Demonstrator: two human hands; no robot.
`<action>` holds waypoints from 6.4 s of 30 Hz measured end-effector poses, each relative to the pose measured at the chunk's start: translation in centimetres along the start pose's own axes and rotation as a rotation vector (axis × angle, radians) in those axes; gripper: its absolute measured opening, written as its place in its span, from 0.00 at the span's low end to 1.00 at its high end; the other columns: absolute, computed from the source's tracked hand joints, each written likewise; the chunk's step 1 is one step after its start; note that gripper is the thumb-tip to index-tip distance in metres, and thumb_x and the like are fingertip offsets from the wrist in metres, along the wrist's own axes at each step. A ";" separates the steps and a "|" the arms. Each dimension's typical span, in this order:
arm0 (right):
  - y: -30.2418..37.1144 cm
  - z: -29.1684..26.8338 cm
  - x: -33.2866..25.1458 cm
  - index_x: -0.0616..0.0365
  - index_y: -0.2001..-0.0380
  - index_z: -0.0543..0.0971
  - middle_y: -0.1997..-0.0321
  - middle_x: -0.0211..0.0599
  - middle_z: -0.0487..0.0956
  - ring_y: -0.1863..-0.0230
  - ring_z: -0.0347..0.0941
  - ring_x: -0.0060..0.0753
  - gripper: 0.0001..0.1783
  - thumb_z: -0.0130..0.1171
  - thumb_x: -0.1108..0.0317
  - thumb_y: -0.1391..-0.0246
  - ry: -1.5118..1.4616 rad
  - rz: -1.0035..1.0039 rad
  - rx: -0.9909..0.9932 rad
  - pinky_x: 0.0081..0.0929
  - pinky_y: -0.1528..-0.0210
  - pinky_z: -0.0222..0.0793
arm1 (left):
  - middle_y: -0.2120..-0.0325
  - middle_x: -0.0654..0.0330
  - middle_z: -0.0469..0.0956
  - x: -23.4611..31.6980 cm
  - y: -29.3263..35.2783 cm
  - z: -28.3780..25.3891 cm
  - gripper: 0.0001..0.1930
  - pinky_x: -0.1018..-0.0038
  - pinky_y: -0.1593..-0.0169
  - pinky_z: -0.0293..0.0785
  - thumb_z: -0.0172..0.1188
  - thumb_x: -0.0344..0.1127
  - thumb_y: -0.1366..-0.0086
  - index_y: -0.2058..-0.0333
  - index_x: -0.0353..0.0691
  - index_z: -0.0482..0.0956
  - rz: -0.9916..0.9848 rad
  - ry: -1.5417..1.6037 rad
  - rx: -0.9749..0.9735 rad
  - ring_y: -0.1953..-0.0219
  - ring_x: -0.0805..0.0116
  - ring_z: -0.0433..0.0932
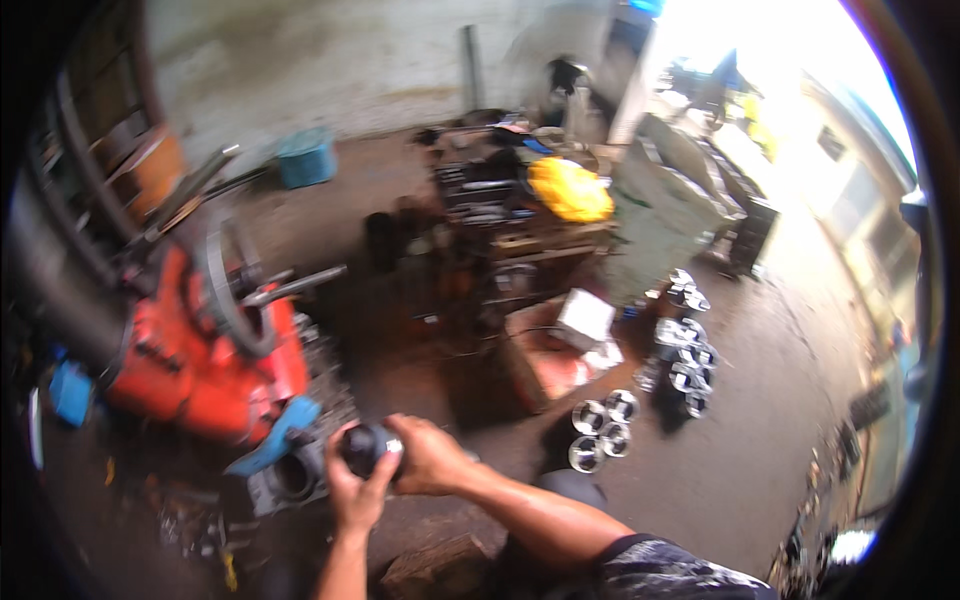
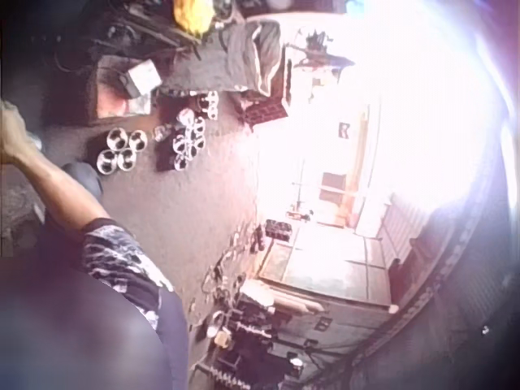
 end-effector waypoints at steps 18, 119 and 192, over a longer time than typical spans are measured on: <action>0.1 -0.4 -1.2 0.64 0.46 0.77 0.51 0.57 0.82 0.46 0.80 0.62 0.40 0.76 0.64 0.69 -0.015 -0.010 -0.042 0.48 0.41 0.77 | 0.46 0.56 0.77 0.9 0.3 0.1 0.36 0.65 0.35 0.73 0.80 0.43 0.38 0.38 0.36 0.71 0.059 -0.036 -0.015 0.42 0.64 0.77; -11.9 -18.9 23.4 0.79 0.44 0.67 0.50 0.53 0.78 0.67 0.84 0.43 0.32 0.74 0.74 0.42 -1.010 0.393 0.763 0.30 0.65 0.89 | 0.44 0.46 0.81 -2.0 6.4 2.2 0.34 0.59 0.36 0.76 0.73 0.55 0.35 0.40 0.35 0.78 0.075 -0.659 -0.762 0.40 0.47 0.80; 13.1 -15.4 -7.8 0.67 0.43 0.79 0.59 0.35 0.84 0.63 0.83 0.24 0.19 0.67 0.74 0.34 0.007 0.117 0.107 0.23 0.62 0.80 | 0.76 0.56 0.82 10.5 5.5 0.9 0.06 0.66 0.72 0.76 0.70 0.28 0.34 0.68 0.36 0.81 0.597 -0.335 -0.031 0.76 0.62 0.81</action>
Point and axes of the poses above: each hand's wrist, its own y-axis away from the middle knuckle, its own z-axis out of the palm, x = y × z, the point moved 5 cm from there along -y, towards the middle knuckle
